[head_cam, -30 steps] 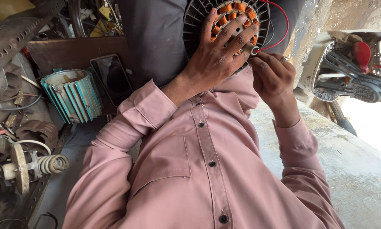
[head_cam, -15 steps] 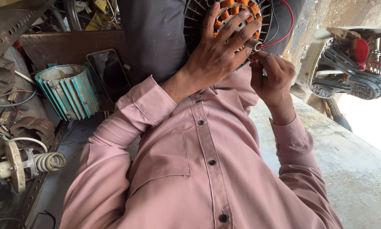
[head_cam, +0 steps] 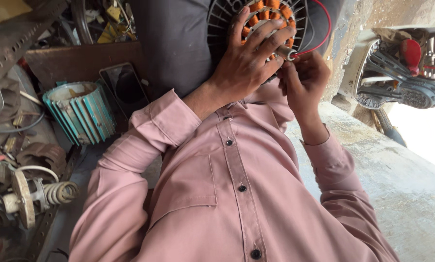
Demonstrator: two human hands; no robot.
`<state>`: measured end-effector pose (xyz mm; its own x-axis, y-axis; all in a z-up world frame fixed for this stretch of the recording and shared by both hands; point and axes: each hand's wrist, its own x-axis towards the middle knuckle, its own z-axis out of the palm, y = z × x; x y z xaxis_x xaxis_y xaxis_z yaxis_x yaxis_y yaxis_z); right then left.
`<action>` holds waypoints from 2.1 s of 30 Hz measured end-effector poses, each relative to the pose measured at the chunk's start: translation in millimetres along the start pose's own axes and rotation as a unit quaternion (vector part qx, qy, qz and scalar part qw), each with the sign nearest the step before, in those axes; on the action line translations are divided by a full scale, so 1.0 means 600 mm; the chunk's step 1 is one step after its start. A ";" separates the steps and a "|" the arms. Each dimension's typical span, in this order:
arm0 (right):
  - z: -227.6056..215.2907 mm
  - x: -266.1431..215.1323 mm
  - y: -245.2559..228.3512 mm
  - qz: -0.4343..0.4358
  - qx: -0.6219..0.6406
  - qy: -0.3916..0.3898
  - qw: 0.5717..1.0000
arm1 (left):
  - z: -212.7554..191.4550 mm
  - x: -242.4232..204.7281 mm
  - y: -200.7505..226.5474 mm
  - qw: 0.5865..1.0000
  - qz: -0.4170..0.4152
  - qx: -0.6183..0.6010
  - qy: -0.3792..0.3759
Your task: The person sits on the floor and repairs an electric motor stator. They use a screwdriver to strip wire ends, then wrap and secure the wires around the stator coils with their hands.
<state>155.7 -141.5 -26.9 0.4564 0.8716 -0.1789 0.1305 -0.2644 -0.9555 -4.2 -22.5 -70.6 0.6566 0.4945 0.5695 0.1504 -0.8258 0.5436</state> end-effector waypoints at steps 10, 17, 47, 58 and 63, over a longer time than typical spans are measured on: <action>-0.020 0.007 -0.040 -0.056 -0.050 -0.060 0.995 | -0.004 -0.001 0.000 1.000 0.002 0.006 -0.004; -0.034 0.022 -0.018 -0.332 -0.402 -0.106 0.847 | -0.005 0.003 -0.002 1.000 0.006 0.017 -0.010; -0.057 0.006 -0.015 -0.262 -0.391 -0.145 0.870 | -0.005 0.001 0.002 1.000 0.010 0.006 -0.022; -0.061 0.011 -0.035 -0.231 -0.338 -0.176 0.895 | -0.012 0.004 0.001 0.999 0.007 0.005 -0.040; -0.034 0.033 -0.015 0.371 0.244 -0.094 0.891 | -0.013 0.008 0.001 0.999 0.006 0.000 -0.046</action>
<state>181.5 -130.0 -17.0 0.0957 0.5968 -0.7966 -0.5643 -0.6267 -0.5374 -6.7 -18.5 -62.8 0.7233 0.4569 0.5178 0.1412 -0.8319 0.5367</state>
